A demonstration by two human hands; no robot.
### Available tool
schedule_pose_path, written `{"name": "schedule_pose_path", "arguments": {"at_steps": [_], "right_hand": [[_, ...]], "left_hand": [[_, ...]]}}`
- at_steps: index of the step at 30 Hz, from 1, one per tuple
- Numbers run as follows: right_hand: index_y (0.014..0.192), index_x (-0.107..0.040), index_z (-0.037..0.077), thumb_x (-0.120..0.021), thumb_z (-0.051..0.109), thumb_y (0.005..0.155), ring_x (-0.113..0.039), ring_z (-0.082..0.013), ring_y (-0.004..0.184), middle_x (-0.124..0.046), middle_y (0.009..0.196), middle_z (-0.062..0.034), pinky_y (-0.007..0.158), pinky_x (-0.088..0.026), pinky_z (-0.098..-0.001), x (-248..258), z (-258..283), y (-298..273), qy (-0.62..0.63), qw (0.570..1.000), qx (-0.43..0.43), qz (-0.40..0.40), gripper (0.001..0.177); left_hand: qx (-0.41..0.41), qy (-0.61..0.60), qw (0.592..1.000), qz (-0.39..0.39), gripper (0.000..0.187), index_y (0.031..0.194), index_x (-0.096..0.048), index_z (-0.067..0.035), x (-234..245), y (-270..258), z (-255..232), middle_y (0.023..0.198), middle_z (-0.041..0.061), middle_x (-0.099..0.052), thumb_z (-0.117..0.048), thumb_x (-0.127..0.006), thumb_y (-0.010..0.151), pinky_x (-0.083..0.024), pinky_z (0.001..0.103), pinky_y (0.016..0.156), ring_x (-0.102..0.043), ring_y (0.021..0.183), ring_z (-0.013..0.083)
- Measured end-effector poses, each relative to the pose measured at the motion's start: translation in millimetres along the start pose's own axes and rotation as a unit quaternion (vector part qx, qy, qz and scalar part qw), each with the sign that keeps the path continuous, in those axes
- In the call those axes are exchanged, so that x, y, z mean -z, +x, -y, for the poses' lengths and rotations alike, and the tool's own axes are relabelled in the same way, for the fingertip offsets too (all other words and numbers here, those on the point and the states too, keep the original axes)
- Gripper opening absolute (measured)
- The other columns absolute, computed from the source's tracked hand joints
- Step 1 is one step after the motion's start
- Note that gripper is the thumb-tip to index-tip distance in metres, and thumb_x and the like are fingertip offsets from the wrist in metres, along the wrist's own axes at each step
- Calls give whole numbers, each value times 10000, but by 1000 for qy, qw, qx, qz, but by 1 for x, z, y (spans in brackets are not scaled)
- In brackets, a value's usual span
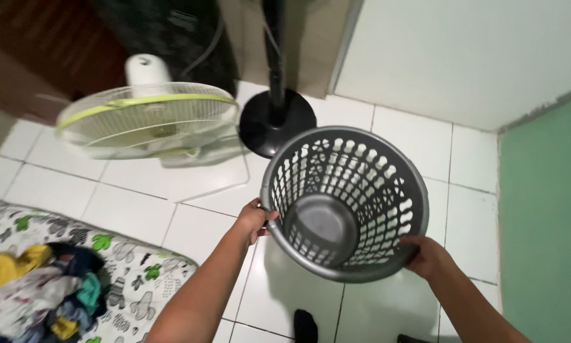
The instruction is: The person empties a laundry basket onto a bed and folds several shirts one by one. They smooth each shirt, fold the sleeves and sides, then fold the body into a compact rectangle and place it on a growing stack.
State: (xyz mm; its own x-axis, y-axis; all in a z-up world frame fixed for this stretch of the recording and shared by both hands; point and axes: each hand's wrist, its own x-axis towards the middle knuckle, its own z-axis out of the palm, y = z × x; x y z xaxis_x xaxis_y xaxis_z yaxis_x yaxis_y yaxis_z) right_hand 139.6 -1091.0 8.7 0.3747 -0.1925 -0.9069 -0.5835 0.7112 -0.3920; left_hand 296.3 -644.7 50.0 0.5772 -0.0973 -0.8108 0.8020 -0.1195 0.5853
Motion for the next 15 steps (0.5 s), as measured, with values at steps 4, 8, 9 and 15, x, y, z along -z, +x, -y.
{"name": "schedule_pose_path", "arguments": {"at_steps": [4, 8, 9, 15], "right_hand": [[1202, -577, -47, -578, -10, 907, -636, -305, 1063, -653, 1207, -157, 975, -522, -485, 16, 3, 38, 34, 999, 24, -10, 297], [1223, -578, -55, -596, -6, 898, -651, -274, 1082, -668, 1218, -143, 966, -524, -476, 19, 2, 55, 33, 998, 58, 14, 329], [1230, -571, -57, -599, -7, 901, -643, -293, 1079, -659, 1217, -152, 964, -525, -485, 18, 1, 56, 41, 997, 58, 4, 334], [1274, -540, -44, -600, -11, 918, -630, -311, 1093, -637, 1252, -158, 968, -525, -501, 12, -6, 62, 44, 996, 67, -25, 363]], "left_hand": [[3, -22, 1000, -8, 638, 1463, -490, -164, -27, 33, 14, 1090, 62, -702, -5, -702, 883, -529, 449, 732, -645, 875, 220], [7, -49, 999, -21, 721, 1511, -425, -202, -43, 59, 20, 1184, 53, -672, 17, -687, 876, -574, 462, 794, -666, 957, 213], [6, -46, 999, -25, 746, 1528, -405, -208, -45, 64, 22, 1199, 62, -664, 20, -688, 877, -573, 466, 800, -665, 969, 216], [-3, -53, 998, -43, 841, 1584, -332, -224, -55, 92, 35, 1233, 54, -661, 21, -699, 868, -573, 473, 803, -659, 991, 220]]}}
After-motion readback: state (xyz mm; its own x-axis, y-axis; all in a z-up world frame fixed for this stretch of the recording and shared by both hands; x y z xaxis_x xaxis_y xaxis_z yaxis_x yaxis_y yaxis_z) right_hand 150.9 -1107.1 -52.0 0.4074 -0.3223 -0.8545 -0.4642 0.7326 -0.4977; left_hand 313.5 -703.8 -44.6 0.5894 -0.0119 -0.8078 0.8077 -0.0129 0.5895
